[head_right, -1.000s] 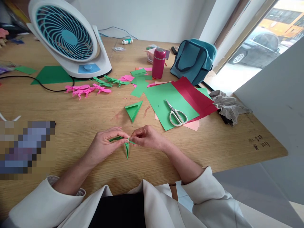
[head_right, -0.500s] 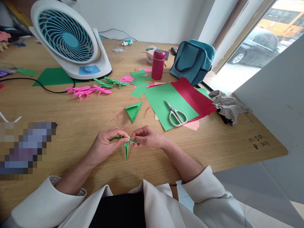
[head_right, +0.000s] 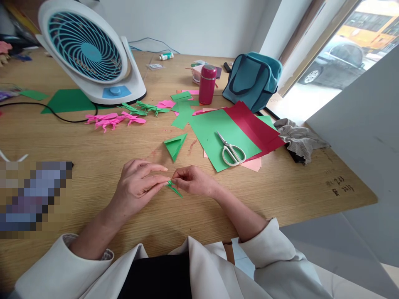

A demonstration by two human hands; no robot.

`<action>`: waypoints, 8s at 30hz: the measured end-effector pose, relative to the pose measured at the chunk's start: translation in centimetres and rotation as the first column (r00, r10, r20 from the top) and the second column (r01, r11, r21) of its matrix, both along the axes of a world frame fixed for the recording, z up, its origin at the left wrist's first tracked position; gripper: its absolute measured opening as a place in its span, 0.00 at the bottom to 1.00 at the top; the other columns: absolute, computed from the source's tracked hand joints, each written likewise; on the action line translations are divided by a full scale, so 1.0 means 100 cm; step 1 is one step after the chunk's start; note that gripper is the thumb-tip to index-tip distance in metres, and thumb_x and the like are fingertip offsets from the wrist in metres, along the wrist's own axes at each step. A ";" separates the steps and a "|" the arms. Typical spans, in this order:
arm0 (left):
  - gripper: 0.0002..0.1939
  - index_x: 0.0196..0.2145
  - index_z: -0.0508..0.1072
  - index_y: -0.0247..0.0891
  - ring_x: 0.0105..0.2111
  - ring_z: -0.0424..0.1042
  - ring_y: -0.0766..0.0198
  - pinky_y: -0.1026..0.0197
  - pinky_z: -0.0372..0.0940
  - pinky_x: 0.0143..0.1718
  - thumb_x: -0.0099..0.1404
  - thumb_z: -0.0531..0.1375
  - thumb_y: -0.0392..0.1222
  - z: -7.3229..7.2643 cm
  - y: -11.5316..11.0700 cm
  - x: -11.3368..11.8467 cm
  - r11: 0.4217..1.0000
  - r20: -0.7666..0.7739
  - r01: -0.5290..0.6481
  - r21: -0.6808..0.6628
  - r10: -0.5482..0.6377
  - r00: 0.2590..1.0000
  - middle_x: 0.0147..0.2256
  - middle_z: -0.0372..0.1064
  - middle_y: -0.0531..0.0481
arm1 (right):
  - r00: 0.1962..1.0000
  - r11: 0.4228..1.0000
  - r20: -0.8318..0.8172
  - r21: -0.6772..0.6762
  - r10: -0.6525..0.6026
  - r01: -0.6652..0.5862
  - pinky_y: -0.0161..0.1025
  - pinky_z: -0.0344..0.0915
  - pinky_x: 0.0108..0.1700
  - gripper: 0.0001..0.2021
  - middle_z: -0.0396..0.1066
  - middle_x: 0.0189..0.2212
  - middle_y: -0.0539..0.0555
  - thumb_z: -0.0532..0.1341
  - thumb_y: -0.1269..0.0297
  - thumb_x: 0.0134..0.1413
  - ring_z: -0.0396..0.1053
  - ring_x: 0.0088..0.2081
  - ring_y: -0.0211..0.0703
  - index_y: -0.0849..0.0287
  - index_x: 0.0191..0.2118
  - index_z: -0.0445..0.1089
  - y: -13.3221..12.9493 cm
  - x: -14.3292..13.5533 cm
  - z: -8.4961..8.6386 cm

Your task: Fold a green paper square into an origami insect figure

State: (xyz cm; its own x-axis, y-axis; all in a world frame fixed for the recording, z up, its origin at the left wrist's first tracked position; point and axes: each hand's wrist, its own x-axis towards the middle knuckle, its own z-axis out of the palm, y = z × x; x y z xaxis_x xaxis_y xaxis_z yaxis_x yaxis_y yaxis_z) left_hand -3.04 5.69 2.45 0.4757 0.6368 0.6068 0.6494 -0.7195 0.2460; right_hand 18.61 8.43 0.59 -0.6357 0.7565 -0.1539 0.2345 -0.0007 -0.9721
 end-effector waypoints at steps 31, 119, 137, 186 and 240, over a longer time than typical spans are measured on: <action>0.02 0.34 0.78 0.43 0.38 0.70 0.58 0.49 0.60 0.46 0.65 0.66 0.37 -0.006 -0.004 0.007 0.992 0.104 -0.069 -0.102 0.080 0.991 0.36 0.81 0.56 | 0.977 0.966 -0.019 0.143 -0.214 0.214 0.33 0.54 0.28 0.10 0.66 0.24 0.47 0.62 0.59 0.56 0.58 0.26 0.33 0.63 0.32 0.72 -0.010 -0.014 -0.003; 0.05 0.34 0.71 0.42 0.39 0.70 0.57 0.41 0.51 0.61 0.70 0.58 0.38 0.003 -0.009 0.011 0.988 -0.164 -0.145 0.058 0.152 0.975 0.33 0.77 0.57 | 0.991 0.571 0.059 0.821 -0.121 0.021 0.37 0.66 0.39 0.07 0.67 0.37 0.55 0.56 0.75 0.62 0.68 0.38 0.41 0.58 0.38 0.69 -0.010 -0.004 0.005; 0.05 0.33 0.71 0.40 0.38 0.70 0.56 0.39 0.53 0.59 0.68 0.59 0.35 0.004 -0.010 0.011 0.989 -0.083 -0.145 -0.026 0.143 0.986 0.32 0.78 0.55 | 0.978 0.761 -0.134 0.614 -0.160 0.208 0.35 0.67 0.35 0.06 0.67 0.32 0.51 0.61 0.76 0.56 0.68 0.32 0.36 0.59 0.32 0.70 -0.008 -0.003 0.014; 0.08 0.27 0.69 0.39 0.29 0.68 0.66 0.64 0.63 0.36 0.65 0.59 0.38 -0.004 -0.001 0.009 0.835 0.353 0.025 -0.549 0.205 0.913 0.26 0.70 0.55 | 0.970 0.969 -0.100 0.084 -0.223 0.231 0.32 0.55 0.27 0.20 0.65 0.23 0.46 0.71 0.48 0.47 0.59 0.25 0.33 0.59 0.29 0.66 -0.013 -0.025 -0.001; 0.03 0.34 0.80 0.39 0.34 0.72 0.65 0.63 0.64 0.38 0.62 0.65 0.38 -0.007 0.005 0.003 0.761 0.481 0.243 -0.601 0.102 0.871 0.31 0.74 0.51 | 0.965 0.978 -0.254 -0.207 -0.071 0.017 0.32 0.61 0.31 0.19 0.73 0.27 0.49 0.75 0.52 0.45 0.67 0.28 0.34 0.61 0.33 0.72 0.002 0.000 -0.005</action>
State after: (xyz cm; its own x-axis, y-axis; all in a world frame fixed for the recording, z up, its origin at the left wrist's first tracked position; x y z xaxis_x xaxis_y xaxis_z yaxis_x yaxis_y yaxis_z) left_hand -2.78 6.20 1.76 0.3095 0.9218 0.2335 0.2853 -0.3242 0.9019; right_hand 18.61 8.63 0.05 -0.6407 0.7549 -0.1403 -0.0296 -0.2069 -0.9779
